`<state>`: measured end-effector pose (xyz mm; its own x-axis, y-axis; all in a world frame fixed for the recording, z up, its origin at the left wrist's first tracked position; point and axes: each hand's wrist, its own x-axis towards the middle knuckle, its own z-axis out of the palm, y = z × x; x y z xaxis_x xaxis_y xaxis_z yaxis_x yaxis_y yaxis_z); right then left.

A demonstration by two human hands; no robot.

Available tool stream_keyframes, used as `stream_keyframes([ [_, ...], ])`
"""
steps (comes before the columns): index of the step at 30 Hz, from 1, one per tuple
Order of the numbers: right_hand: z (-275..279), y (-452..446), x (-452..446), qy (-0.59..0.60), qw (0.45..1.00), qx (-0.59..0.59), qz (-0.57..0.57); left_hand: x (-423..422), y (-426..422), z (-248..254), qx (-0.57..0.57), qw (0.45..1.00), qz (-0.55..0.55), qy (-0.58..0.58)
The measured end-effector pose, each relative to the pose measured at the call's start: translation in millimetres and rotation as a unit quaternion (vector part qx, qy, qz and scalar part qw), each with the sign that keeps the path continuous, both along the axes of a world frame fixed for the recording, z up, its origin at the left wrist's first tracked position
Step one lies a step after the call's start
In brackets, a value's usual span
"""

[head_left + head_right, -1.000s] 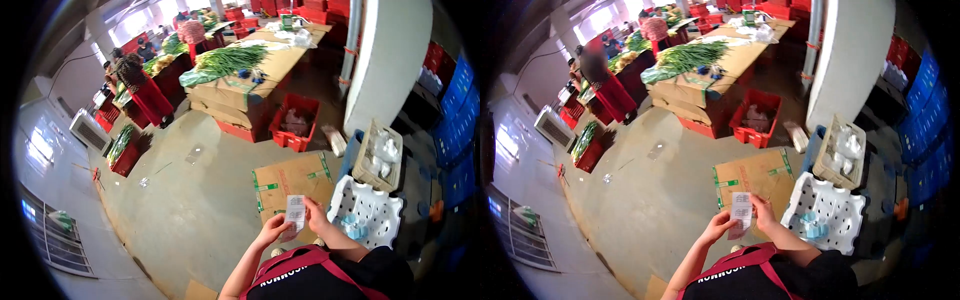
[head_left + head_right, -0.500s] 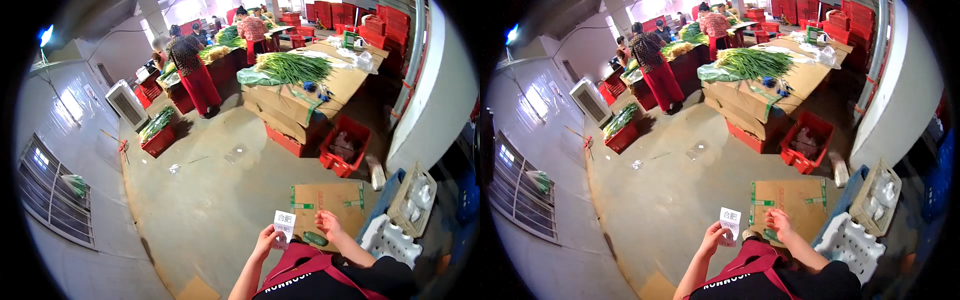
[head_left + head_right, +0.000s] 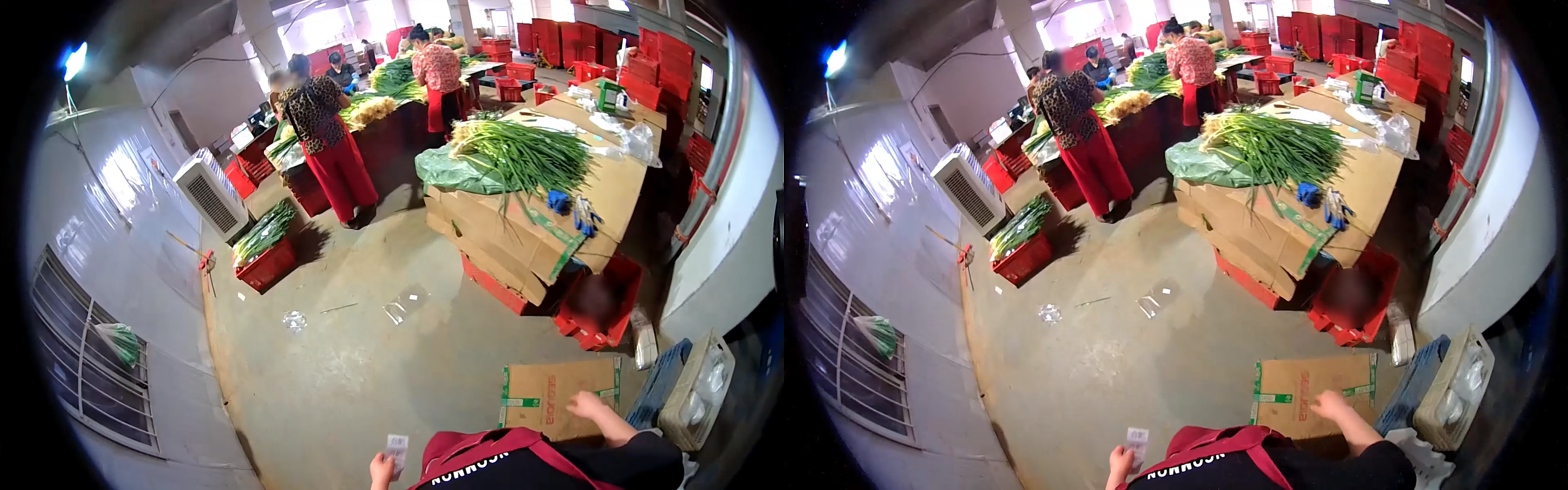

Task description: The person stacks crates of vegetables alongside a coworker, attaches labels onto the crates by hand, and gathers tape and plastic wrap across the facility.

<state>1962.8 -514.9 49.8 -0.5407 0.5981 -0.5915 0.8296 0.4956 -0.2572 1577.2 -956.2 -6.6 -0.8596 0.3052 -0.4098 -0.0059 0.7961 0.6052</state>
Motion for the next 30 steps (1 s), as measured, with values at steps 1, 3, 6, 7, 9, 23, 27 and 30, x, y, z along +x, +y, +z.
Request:
stream_keyframes([
  [1, -5.6, 22.1, -36.3, 0.017, 1.0, -0.009, 0.022, -11.6, -19.9, -25.0, -0.026, 1.0, 0.016, -0.01],
  [3, 17.7, 52.2, -125.4, 0.06, 0.994, 0.023, 0.091, -36.0, -95.4, -182.2, 0.056, 0.976, 0.098, -0.185],
  [6, 32.9, 80.4, -252.5, 0.124, 0.984, 0.033, 0.124, -58.5, -59.9, -134.2, -0.097, 0.982, 0.071, -0.142],
  [7, 29.5, 85.3, -287.6, 0.162, 0.981, -0.001, 0.103, -81.1, -49.5, -136.1, -0.104, 0.982, 0.07, -0.144],
  [9, 4.4, 93.6, -335.1, 0.172, 0.981, -0.024, 0.088, -131.6, -26.0, -136.4, -0.108, 0.982, 0.063, -0.143],
  [23, -210.3, 190.2, -376.0, -0.032, 0.97, -0.18, -0.161, -611.9, 241.2, -61.4, -0.05, 0.997, -0.03, 0.05],
  [27, -164.5, 252.7, -481.6, 0.0, 0.954, -0.173, -0.244, -674.4, 353.6, 4.4, 0.015, 1.0, 0.001, 0.008],
  [30, -164.3, 325.4, -587.8, -0.008, 0.963, -0.189, -0.191, -719.4, 372.3, -32.9, -0.03, 0.996, -0.071, -0.051],
])
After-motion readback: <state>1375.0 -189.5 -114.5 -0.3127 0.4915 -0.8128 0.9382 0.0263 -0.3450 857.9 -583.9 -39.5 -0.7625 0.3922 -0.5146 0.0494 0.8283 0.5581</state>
